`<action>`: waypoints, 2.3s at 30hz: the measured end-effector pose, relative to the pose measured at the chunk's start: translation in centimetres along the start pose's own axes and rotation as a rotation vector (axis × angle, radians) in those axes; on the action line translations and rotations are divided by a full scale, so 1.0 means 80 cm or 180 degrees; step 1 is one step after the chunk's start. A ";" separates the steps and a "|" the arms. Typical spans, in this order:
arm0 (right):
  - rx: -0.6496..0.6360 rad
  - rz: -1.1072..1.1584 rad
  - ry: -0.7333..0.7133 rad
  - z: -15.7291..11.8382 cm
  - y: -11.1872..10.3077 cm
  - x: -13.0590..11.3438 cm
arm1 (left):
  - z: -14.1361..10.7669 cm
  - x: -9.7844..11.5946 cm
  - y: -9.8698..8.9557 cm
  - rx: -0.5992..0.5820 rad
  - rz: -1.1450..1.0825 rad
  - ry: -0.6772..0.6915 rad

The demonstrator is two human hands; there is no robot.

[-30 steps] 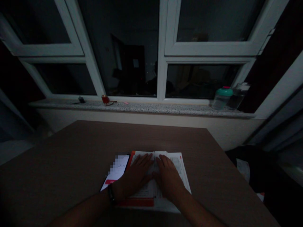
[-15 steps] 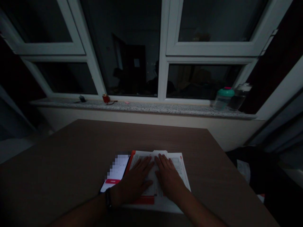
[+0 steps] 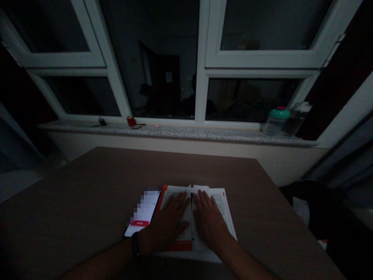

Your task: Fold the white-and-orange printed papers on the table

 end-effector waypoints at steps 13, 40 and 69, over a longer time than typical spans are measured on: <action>0.0369 0.0159 0.0104 -0.003 -0.010 0.000 | 0.002 -0.003 -0.007 0.0063 -0.0057 -0.0077; -0.0086 0.0006 0.0084 -0.002 -0.002 0.000 | -0.001 0.000 -0.009 0.0037 -0.0039 -0.0078; 0.0001 0.0598 -0.0199 -0.008 -0.014 0.007 | -0.004 -0.002 -0.016 0.0053 0.0073 -0.0194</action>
Point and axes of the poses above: each hand's wrist, its own z-axis towards the middle knuckle, its own y-axis out of the palm, x = y × z, the point moved 2 cm from there along z, towards the middle knuckle, and after that the axes turned 1 degree about z, right-handed, at the moved point
